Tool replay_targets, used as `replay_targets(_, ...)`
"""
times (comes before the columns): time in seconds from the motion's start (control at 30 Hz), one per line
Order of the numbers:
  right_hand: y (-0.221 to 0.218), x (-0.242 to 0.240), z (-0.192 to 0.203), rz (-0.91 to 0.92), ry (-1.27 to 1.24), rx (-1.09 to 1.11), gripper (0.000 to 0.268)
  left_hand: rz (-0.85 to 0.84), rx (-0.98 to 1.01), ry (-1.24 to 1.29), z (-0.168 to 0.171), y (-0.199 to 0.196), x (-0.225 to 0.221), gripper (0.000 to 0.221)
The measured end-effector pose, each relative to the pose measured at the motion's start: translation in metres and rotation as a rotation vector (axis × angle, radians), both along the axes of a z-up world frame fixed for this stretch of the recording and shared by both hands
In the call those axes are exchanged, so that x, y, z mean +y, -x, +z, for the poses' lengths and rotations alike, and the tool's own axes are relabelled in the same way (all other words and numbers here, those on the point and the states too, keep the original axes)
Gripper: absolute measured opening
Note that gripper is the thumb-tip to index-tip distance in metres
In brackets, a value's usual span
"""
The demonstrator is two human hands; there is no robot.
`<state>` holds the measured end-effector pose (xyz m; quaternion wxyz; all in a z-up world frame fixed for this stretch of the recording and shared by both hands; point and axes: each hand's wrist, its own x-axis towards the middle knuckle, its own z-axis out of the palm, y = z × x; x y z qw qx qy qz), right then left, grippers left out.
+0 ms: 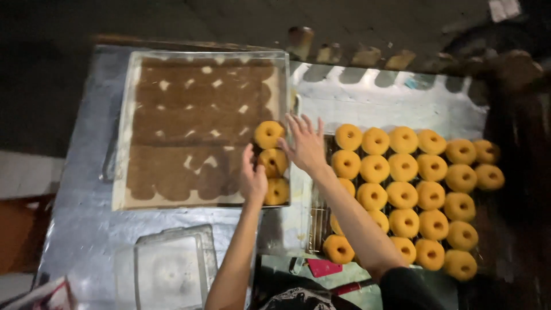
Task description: Organizing fried donuts on trays and flipping a new batch of donuts in a large frying pan using sticks.
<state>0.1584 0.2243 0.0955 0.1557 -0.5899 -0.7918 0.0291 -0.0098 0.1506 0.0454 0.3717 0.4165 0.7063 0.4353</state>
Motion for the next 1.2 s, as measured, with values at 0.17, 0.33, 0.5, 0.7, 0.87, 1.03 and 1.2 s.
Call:
replay_targets(0.17, -0.199, -0.046, -0.026, -0.314, -0.225, 0.224, 0.062, -0.047, 0.043, -0.153, 0.011, -0.011, 0.034, 0.071)
replay_targets(0.33, -0.421, -0.115, -0.022, -0.598, -0.47, 0.302, 0.064, -0.024, 0.035, -0.138, -0.034, -0.017, 0.059, 0.074)
replay_targets(0.5, -0.529, -0.128, -0.013, -1.061, 0.272, 0.304, 0.123, 0.031, -0.031, -0.066, -0.017, -0.018, 0.051, 0.078)
replay_targets(0.7, -0.548, -0.106, -0.034, -0.885, 0.475, 0.123, 0.126, 0.032, -0.005, -0.07, 0.007, -0.028, 0.044, 0.073)
replay_targets(0.87, -0.545, -0.131, -0.035, -0.822, 0.271, 0.2, 0.113, -0.005, -0.026, -0.328, -0.037, -0.019, 0.059, 0.069)
replay_targets(1.03, -0.573, -0.166, -0.092, -0.882, -0.203, 0.595, 0.094, 0.024, -0.045, -0.285, -0.02, -0.013, 0.052, 0.067)
replay_targets(1.2, -0.426, -0.101, -0.048, -0.63, -0.134, 1.337, 0.05, 0.021, -0.183, -0.06, 0.031, -0.014, 0.045, 0.062)
